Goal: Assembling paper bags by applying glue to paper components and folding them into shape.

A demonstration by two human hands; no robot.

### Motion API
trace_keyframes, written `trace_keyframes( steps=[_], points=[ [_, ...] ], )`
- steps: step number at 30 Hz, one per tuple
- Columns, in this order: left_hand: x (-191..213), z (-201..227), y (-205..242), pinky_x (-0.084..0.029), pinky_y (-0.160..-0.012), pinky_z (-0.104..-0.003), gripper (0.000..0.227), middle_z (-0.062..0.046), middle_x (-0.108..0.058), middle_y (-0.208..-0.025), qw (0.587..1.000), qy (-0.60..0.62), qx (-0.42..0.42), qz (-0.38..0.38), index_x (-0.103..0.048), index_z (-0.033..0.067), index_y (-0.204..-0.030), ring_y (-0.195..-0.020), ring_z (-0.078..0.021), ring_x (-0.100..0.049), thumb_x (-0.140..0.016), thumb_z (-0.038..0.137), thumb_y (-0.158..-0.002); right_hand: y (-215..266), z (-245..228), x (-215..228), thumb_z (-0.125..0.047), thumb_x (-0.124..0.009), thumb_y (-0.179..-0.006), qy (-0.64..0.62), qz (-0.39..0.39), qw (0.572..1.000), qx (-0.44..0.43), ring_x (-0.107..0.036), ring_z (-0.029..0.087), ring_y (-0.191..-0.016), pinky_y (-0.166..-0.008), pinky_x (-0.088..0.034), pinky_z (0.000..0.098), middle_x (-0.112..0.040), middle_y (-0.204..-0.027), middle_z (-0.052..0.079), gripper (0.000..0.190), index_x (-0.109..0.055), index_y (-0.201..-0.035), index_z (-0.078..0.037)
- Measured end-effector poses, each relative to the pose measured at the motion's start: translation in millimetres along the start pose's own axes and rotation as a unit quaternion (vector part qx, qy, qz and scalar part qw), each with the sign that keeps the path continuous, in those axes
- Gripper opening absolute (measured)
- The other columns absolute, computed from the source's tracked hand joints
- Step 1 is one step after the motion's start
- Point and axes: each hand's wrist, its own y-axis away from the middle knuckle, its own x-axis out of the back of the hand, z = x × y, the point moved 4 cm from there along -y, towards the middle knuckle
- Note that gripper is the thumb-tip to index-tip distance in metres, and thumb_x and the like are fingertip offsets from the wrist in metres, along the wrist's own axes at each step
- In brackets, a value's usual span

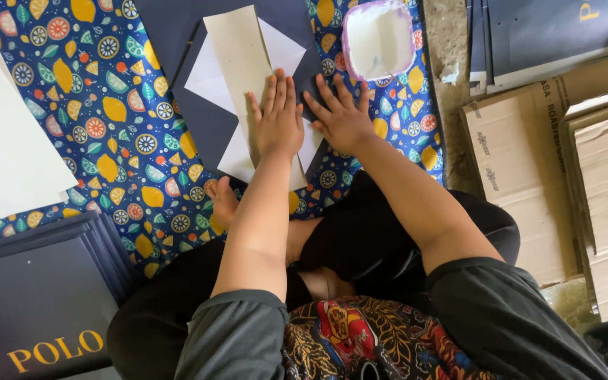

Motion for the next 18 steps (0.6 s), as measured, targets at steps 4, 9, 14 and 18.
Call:
trace_keyframes(
  steps=[4, 9, 14, 18],
  points=[
    [-0.3, 0.6, 2.0, 0.008, -0.128, -0.061, 0.057, 0.000, 0.001, -0.174, 1.000, -0.007, -0.004, 0.001, -0.015, 0.0156, -0.166, -0.161, -0.0181, 0.001, -0.025, 0.037, -0.114, 20.8, -12.2, -5.2, -0.070, -0.020, -0.101, 0.054, 0.017, 0.998, 0.031, -0.006, 0.030, -0.162, -0.121, 0.007, 0.0741, -0.004, -0.177, -0.004, 0.076, -0.012, -0.167, -0.034],
    [-2.9, 0.0, 0.5, 0.010, -0.128, -0.060, 0.059, 0.002, 0.005, -0.174, 1.000, -0.022, 0.005, -0.008, -0.012, 0.0179, -0.167, -0.160, -0.0161, 0.006, -0.025, 0.039, -0.114, 47.7, -37.3, 5.2, -0.081, -0.036, -0.092, 0.124, -0.160, 0.978, 0.045, -0.009, 0.031, -0.159, -0.126, 0.006, 0.0647, -0.001, -0.175, 0.006, 0.106, -0.004, -0.167, -0.014],
    [3.7, 2.4, 0.4, 0.008, -0.128, -0.060, 0.060, 0.000, 0.003, -0.174, 1.000, -0.016, 0.002, -0.021, -0.012, 0.0163, -0.167, -0.160, -0.0179, 0.005, -0.026, 0.040, -0.113, 53.8, -38.1, 0.3, -0.082, -0.048, -0.085, 0.091, -0.205, 0.974, 0.034, -0.010, 0.032, -0.159, -0.127, -0.006, 0.0600, 0.001, -0.175, 0.007, 0.119, 0.001, -0.167, -0.012],
    [-2.9, -1.7, -5.7, 0.006, -0.129, -0.060, 0.062, 0.001, 0.005, -0.174, 0.999, -0.028, 0.004, -0.043, -0.010, 0.0173, -0.167, -0.160, -0.0182, 0.006, -0.029, 0.042, -0.113, 52.4, -36.7, 4.7, -0.077, -0.060, -0.080, 0.081, -0.214, 0.973, 0.035, -0.010, 0.031, -0.159, -0.125, -0.017, 0.0592, 0.002, -0.175, 0.004, 0.125, 0.007, -0.167, -0.016]
  ],
)
